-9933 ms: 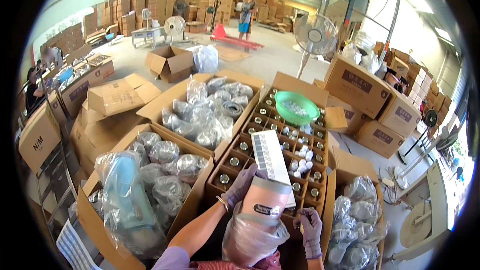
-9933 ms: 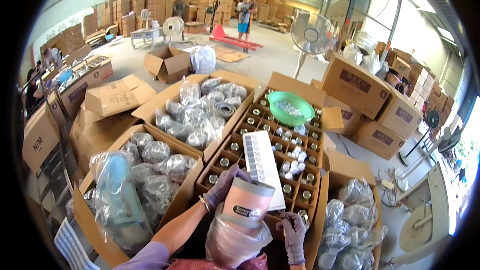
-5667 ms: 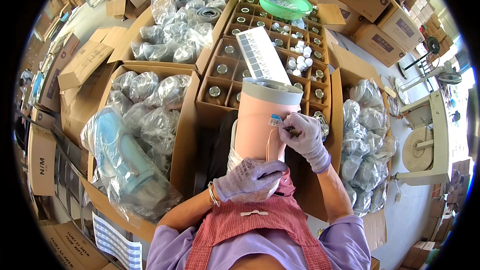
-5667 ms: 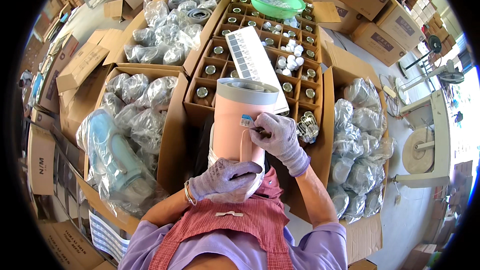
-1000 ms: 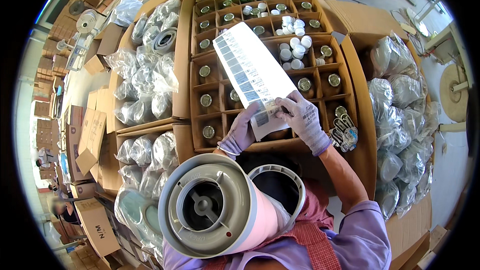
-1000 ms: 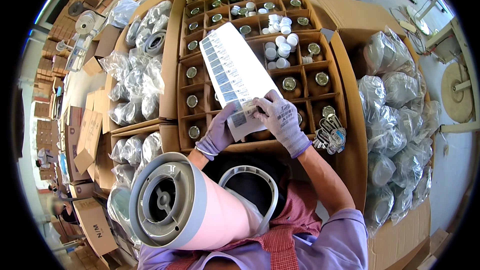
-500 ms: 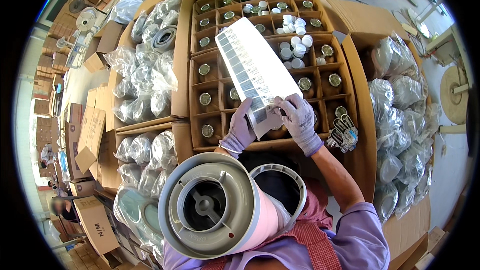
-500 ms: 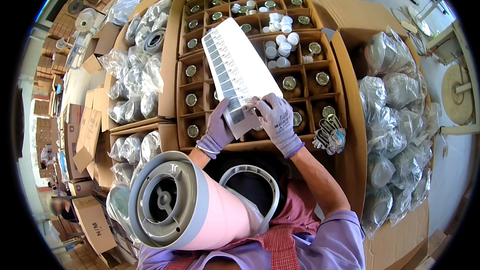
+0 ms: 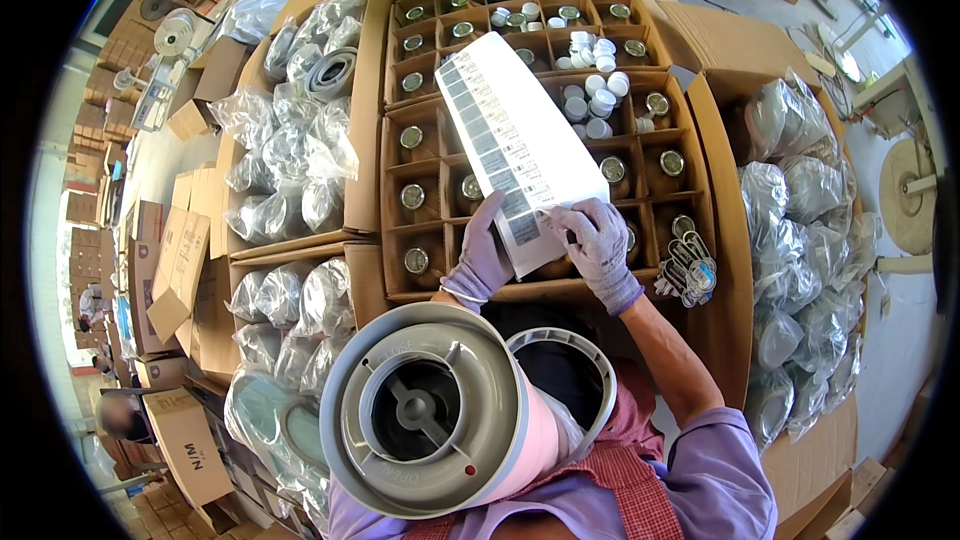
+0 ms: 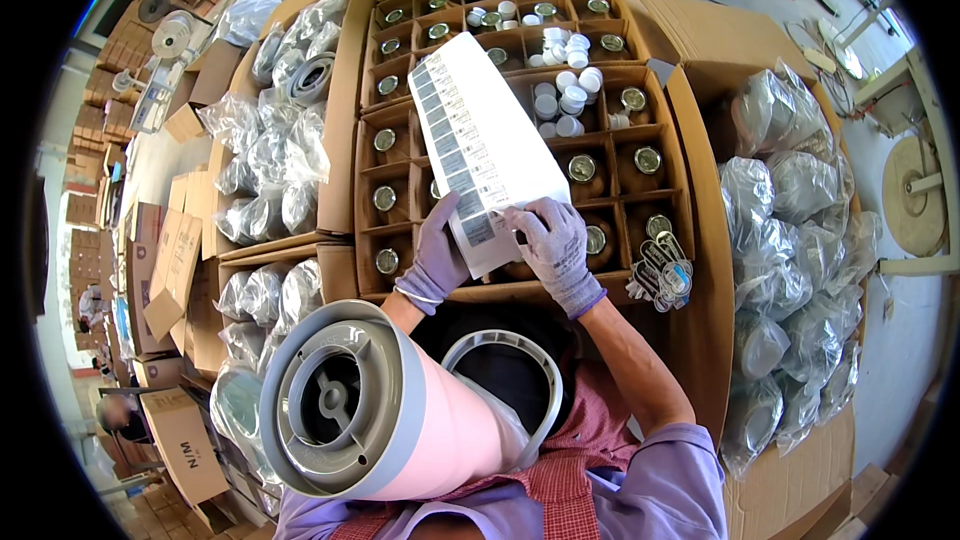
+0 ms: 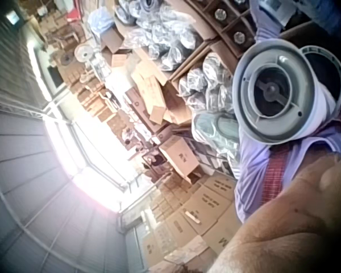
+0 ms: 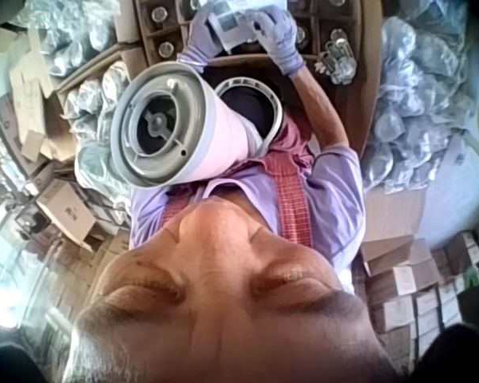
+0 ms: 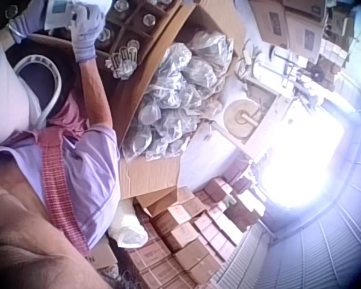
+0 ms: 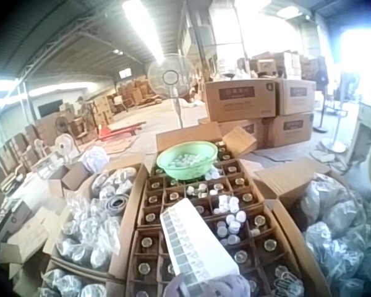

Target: The person applies stickers from a sheet onto cylindrical objects, handles objects wrapped in plastic from a large box, and places them into divided cardboard slots.

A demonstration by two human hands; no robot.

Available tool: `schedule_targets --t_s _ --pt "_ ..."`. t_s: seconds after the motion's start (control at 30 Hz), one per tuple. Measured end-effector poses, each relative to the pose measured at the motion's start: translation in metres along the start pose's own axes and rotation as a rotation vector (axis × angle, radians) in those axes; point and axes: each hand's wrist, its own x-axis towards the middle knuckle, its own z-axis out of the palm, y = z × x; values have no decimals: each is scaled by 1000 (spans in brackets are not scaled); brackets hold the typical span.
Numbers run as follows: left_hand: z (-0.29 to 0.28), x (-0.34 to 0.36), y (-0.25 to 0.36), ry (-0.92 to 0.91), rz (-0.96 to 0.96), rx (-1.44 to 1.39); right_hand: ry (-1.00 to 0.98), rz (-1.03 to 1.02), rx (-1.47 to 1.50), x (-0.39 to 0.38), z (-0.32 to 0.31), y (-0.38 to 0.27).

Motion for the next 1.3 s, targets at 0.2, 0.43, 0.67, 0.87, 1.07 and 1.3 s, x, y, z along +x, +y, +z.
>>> schedule_targets --t_s 0.2,0.43,0.67,0.87,1.07,1.3 --pt "-37 16 0 96 -103 68 29 97 211 -9 -8 -12" --pt "-14 -21 39 315 270 585 111 782 974 9 -66 -35" --pt "62 -136 15 -575 1110 343 54 814 1170 19 -153 -99" --pt "82 -174 9 194 1216 1251 23 678 1060 0 -207 -171" --pt "72 -175 7 181 1129 1181 -268 612 806 -11 -179 -181" --pt "78 -190 7 90 1183 1255 -271 385 663 -3 -154 -177"
